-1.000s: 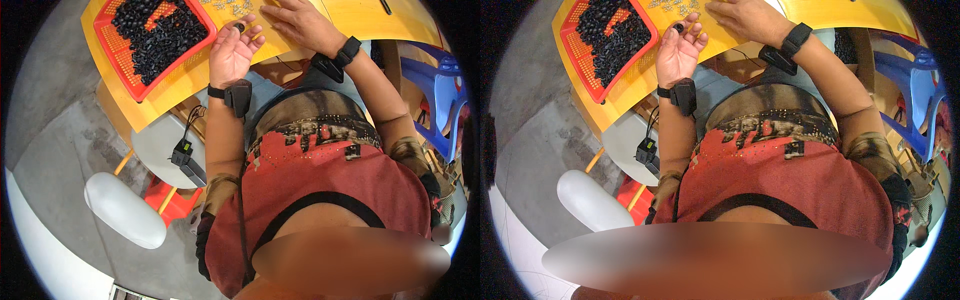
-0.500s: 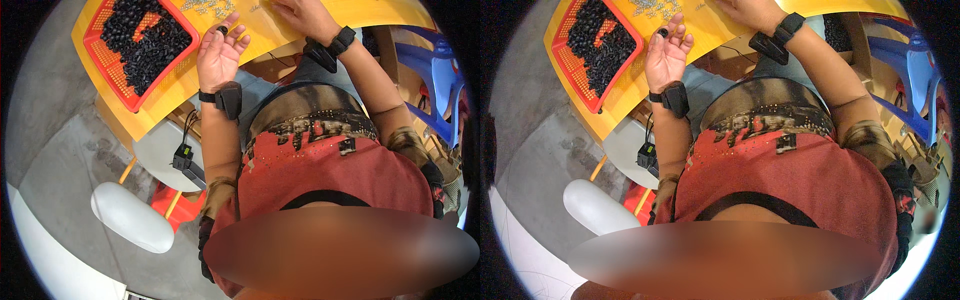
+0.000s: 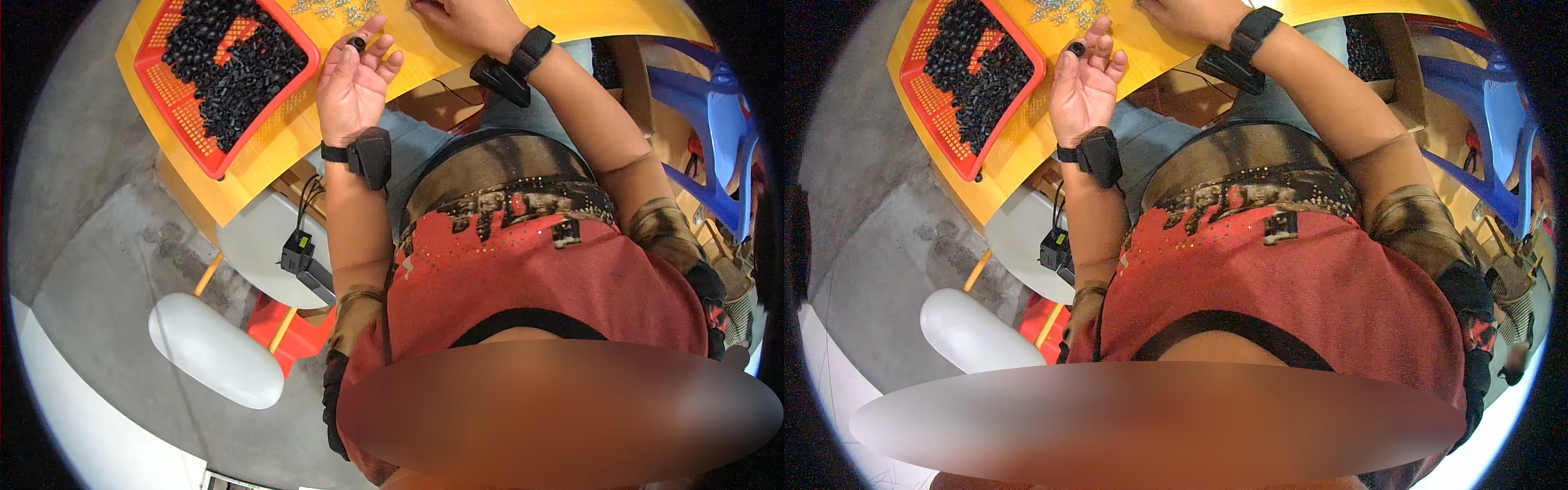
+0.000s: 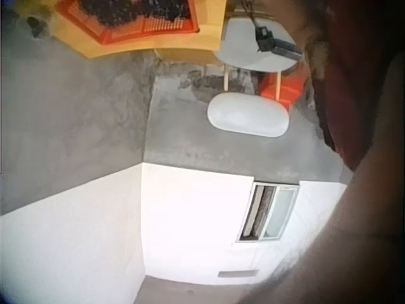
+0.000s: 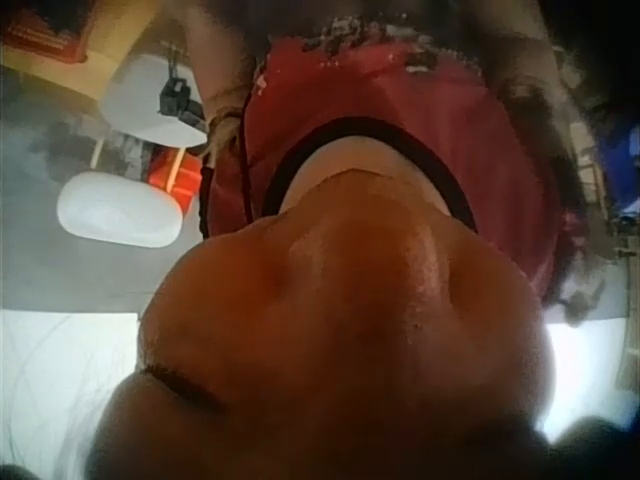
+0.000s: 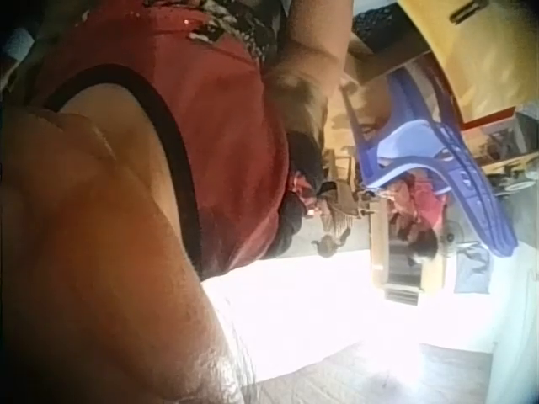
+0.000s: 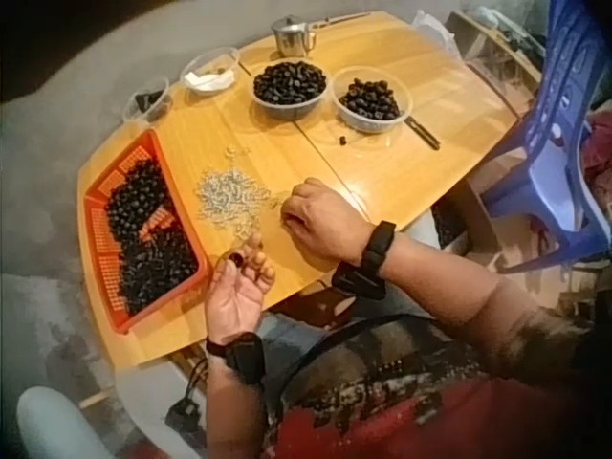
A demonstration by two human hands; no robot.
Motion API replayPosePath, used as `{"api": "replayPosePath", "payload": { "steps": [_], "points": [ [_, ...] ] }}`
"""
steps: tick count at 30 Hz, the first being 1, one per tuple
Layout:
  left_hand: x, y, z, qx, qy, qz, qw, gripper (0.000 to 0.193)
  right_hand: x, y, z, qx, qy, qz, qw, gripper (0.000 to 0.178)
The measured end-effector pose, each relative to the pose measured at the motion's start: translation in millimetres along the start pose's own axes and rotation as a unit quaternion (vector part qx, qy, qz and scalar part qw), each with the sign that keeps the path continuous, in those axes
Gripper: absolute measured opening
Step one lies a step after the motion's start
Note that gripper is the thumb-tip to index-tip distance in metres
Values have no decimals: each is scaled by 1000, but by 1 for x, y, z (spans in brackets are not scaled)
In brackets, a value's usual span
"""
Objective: The person assembles a small black component by hand, inserting a silver pin into a plastic housing.
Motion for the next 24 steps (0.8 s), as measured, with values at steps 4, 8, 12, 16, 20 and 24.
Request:
{"api": "replayPosePath", "payload": {
  "steps": [4,8,12,16,20,24],
  "points": [
    [-4,1,0,3,5,-57,998,19,2,-4,6,17,7,-11,1000,12],
    [-9,2,-1,15,0,-84,996,18,-3,-3,6,31,-22,1,999,12],
    [-8,0,-2,23,19,-114,993,18,-2,13,7,-19,-23,26,999,10],
    [-8,3,-1,24,-2,-89,996,22,1,24,14,-38,-28,44,998,11],
    [-27,4,0,21,-8,-92,996,26,7,25,20,-49,-34,33,998,10],
    [-14,3,0,21,-20,-88,996,27,9,22,15,-63,-7,13,998,8]
  ]
}}
Point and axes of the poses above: each hand's wrist, its own z-axis towards the middle knuckle, its own x-axis out of the palm, y = z × x, the point moved 9 cm from there along z, towards the middle knuckle
